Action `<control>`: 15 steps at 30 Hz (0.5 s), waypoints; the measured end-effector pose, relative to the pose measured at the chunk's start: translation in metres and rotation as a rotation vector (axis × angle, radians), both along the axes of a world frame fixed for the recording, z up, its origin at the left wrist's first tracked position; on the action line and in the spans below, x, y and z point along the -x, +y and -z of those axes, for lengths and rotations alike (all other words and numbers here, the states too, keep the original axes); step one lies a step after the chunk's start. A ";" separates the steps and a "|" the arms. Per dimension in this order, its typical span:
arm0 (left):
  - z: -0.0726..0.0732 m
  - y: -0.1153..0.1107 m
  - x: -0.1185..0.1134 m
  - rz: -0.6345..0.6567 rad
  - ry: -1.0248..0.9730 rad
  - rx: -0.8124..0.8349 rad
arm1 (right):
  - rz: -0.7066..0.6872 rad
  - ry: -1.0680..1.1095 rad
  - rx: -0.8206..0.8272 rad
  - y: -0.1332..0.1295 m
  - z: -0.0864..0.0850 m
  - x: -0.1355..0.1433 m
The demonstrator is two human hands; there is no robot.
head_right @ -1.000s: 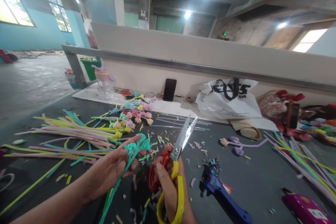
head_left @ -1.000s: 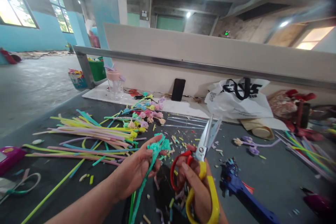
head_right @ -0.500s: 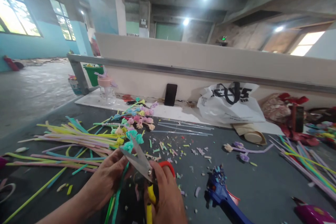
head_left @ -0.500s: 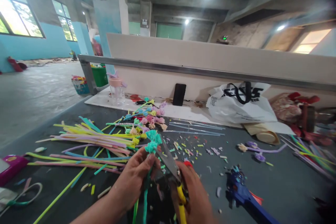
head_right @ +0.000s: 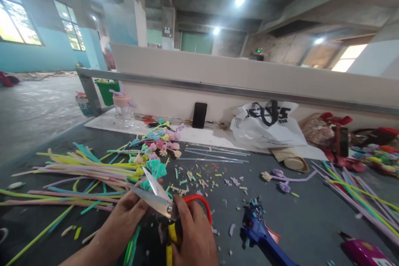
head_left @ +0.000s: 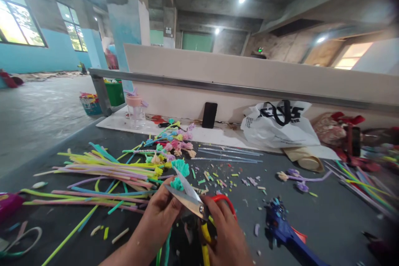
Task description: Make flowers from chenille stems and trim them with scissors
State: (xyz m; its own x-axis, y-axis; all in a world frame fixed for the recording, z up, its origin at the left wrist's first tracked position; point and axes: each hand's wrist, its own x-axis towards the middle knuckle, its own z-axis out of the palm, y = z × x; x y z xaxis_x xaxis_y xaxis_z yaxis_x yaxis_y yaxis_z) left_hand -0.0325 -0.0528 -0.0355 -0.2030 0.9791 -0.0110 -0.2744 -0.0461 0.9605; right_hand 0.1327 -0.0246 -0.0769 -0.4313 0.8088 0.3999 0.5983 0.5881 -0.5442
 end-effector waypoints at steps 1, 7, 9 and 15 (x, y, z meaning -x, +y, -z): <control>0.001 0.000 0.001 -0.007 0.052 -0.010 | 0.002 -0.002 0.001 0.000 0.000 0.000; 0.010 0.000 0.006 -0.034 0.296 -0.081 | 0.025 -0.027 0.028 0.002 -0.002 0.000; 0.010 0.000 0.007 -0.043 0.342 -0.102 | 0.025 -0.033 0.029 0.002 -0.003 0.000; 0.008 0.001 0.007 -0.042 0.452 -0.151 | 0.030 -0.030 0.043 0.001 -0.005 0.000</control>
